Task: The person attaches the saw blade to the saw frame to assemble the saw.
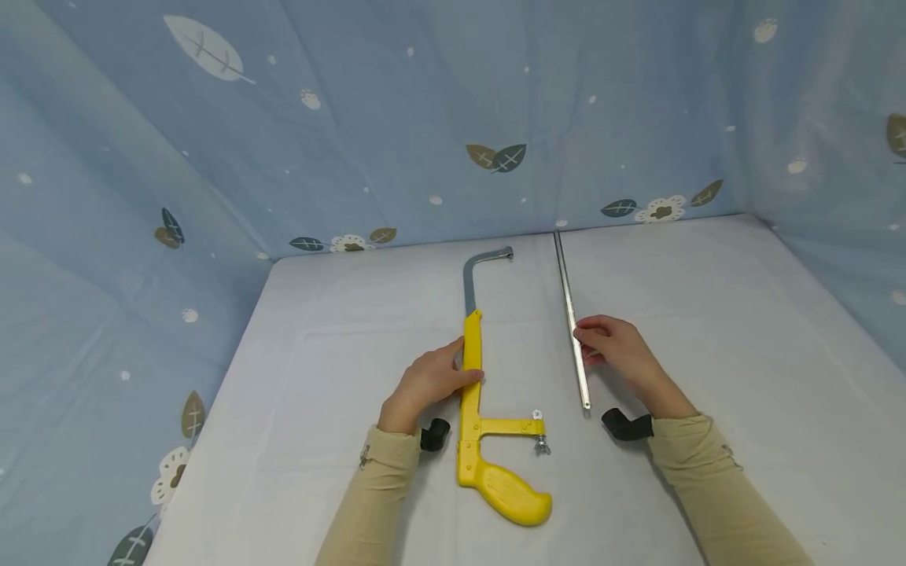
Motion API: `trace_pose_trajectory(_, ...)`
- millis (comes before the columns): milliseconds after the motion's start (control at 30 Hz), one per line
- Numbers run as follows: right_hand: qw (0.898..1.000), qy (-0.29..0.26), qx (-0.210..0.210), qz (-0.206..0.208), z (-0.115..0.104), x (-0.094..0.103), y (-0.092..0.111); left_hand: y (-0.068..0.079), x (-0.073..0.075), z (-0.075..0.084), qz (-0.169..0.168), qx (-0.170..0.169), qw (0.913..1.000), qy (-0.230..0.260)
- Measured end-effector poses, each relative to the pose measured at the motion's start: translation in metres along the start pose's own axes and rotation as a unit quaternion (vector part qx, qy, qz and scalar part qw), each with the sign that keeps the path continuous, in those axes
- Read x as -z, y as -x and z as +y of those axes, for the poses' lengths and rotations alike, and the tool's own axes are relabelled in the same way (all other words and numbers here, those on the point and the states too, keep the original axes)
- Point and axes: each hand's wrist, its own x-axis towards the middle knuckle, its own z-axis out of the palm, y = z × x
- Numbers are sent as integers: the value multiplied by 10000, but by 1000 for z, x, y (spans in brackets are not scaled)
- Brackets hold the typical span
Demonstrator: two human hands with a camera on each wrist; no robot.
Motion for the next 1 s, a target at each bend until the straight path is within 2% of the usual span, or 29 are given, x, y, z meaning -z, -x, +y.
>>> trace_pose_trajectory(267,9994,-260,-84,-233,-1,-20,-3,-1,1,0,-60,82,9998,-178)
trace_pose_trajectory(400,9990,-370,-85,-236,-4,-27,-7,0,1,0,-107,91,9998,-114)
trace_pose_trajectory(733,9972,-670,-234,-231,-13,-39,-14,1,2,3,-9,44,10000,-4)
trace_pose_trajectory(1000,9952,-820,-438,-293,-9,-46,-11,2,-3,-1,-39,59,10000,-37)
